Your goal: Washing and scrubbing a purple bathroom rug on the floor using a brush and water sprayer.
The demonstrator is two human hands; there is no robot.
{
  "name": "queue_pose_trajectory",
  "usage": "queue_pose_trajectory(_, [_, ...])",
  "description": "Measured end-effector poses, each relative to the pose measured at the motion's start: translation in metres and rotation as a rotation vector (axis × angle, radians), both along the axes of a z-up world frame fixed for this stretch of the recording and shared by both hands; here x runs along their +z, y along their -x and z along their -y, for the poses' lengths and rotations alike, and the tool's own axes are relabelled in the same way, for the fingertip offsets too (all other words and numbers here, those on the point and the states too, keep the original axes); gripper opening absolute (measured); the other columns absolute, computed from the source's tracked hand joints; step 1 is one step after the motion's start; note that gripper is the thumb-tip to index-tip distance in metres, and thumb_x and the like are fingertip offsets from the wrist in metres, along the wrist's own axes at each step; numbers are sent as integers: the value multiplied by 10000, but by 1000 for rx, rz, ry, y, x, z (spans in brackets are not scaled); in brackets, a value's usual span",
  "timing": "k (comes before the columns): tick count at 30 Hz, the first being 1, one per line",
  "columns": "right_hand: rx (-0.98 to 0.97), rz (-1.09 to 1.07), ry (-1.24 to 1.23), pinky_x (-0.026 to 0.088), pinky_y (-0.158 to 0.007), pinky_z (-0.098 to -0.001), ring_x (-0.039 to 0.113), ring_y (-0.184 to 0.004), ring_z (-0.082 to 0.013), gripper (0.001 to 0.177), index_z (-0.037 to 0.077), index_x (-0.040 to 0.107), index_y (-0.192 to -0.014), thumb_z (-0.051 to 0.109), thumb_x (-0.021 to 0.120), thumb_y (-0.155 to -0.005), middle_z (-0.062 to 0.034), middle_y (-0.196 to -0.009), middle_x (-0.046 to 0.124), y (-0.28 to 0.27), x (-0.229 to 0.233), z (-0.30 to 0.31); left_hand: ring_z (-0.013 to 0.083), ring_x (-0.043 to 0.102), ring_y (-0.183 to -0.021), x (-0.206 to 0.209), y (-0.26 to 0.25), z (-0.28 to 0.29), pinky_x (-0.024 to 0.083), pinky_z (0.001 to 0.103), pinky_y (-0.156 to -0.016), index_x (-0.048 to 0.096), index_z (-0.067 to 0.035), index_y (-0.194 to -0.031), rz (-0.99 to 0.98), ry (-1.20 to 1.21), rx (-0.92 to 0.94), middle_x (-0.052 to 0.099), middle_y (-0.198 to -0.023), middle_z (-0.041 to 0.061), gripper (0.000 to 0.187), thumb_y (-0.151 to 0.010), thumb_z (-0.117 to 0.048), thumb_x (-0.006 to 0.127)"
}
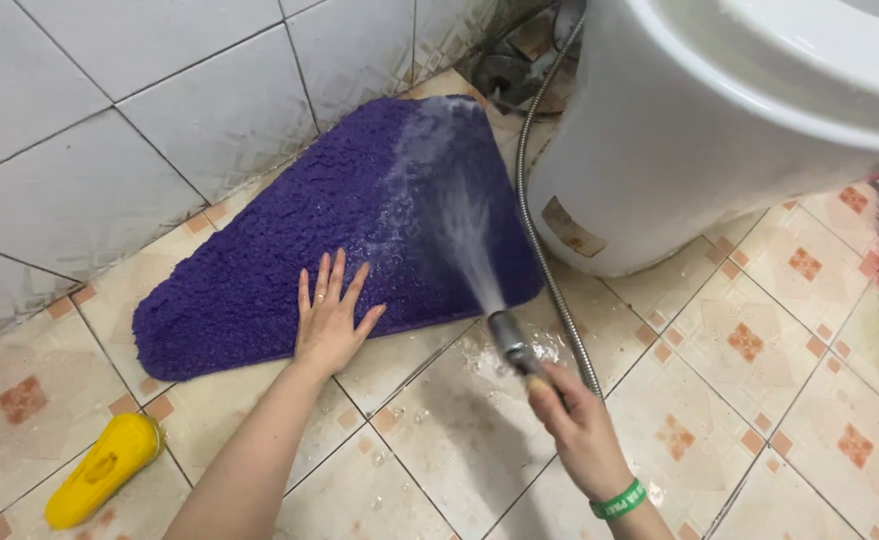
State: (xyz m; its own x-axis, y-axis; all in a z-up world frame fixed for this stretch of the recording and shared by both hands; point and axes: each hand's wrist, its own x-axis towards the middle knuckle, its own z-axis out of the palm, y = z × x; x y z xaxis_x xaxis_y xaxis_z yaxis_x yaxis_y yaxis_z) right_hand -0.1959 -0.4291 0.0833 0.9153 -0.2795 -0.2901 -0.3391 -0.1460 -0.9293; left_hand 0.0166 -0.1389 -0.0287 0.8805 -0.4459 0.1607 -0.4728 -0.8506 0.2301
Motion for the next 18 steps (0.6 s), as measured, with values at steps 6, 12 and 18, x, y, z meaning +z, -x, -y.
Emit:
queue_pose_trajectory(6, [46,-12,-53,354,-512,-229,415,-591,-62,290,73,697,-1142,297,582,-999,57,-696,511,-19,6,-15,324,60,-1569,-1,0,0,8,548,-1237,366,-192,-1564,-39,21,20,138,-1687,152,720,-967,-570,507])
queue_pose_trajectory(12, [131,39,-144,337,-518,-219,395,-610,-44,304,42,698,-1165,283,587,-1017,74,-709,483,-33,6,-28,314,61,-1564,-3,-1,0,12,547,-1234,382,-189,-1554,-57,41,41,158,-1685,151,714,-958,-552,532])
queue_pose_trajectory(18, [163,-2,-114,326,-495,-223,404,-578,-49,306,79,709,-1208,258,593,-989,74,-672,488,-41,11,-39,341,95,-1552,3,0,7,25,563,-1227,427,-145,-1527,-19,10,34,211,-1654,187,708,-949,-533,558])
